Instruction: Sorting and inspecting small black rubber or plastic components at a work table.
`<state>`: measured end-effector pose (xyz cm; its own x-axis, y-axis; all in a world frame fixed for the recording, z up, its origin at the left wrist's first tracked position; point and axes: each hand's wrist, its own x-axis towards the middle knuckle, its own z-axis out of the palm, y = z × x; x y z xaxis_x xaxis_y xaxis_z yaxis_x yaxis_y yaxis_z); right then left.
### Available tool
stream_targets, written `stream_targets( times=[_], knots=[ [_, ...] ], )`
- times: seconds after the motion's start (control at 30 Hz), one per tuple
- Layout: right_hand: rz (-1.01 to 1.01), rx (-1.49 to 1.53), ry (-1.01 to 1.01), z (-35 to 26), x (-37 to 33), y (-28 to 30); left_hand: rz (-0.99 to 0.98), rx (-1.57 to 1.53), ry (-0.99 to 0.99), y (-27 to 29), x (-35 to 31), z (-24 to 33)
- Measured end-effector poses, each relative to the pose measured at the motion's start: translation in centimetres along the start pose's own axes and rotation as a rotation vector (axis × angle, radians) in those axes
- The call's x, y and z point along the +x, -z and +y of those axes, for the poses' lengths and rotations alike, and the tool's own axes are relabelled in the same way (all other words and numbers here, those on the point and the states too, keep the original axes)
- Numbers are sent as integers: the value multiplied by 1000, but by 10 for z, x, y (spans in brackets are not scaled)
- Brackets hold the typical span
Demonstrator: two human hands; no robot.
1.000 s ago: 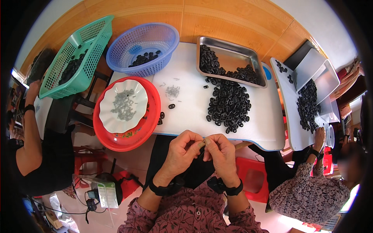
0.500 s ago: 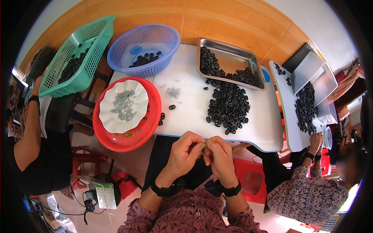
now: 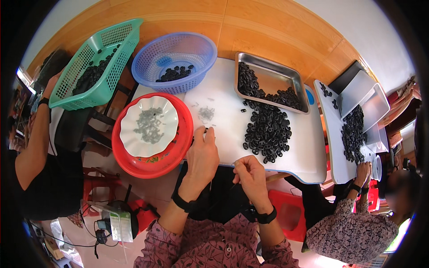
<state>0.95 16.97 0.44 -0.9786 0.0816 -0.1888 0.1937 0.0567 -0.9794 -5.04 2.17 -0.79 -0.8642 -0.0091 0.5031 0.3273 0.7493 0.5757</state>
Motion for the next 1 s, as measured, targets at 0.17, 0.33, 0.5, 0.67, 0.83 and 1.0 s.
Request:
stream_targets(
  times=[0.17, 0.33, 0.5, 0.67, 0.83, 1.0],
  knots=[
    [1, -27, 26, -2, 7, -3, -175, 197, 72, -5, 10, -2],
    [26, -133, 83, -9, 18, -2, -277, 290, 56, 1, 9, 4],
    [30, -160, 92, -5, 24, -4, -244, 196, 37, 7, 0, 3],
    [37, -245, 135, -11, 28, -9, -148, 72, -4, 15, -9, 3],
    [41, -313, 187, -17, 40, -15, -36, -349, 155, 18, -22, -2],
    [136, -372, 294, -4, 57, -19, 13, -140, 95, 10, -15, 0]
  ],
)
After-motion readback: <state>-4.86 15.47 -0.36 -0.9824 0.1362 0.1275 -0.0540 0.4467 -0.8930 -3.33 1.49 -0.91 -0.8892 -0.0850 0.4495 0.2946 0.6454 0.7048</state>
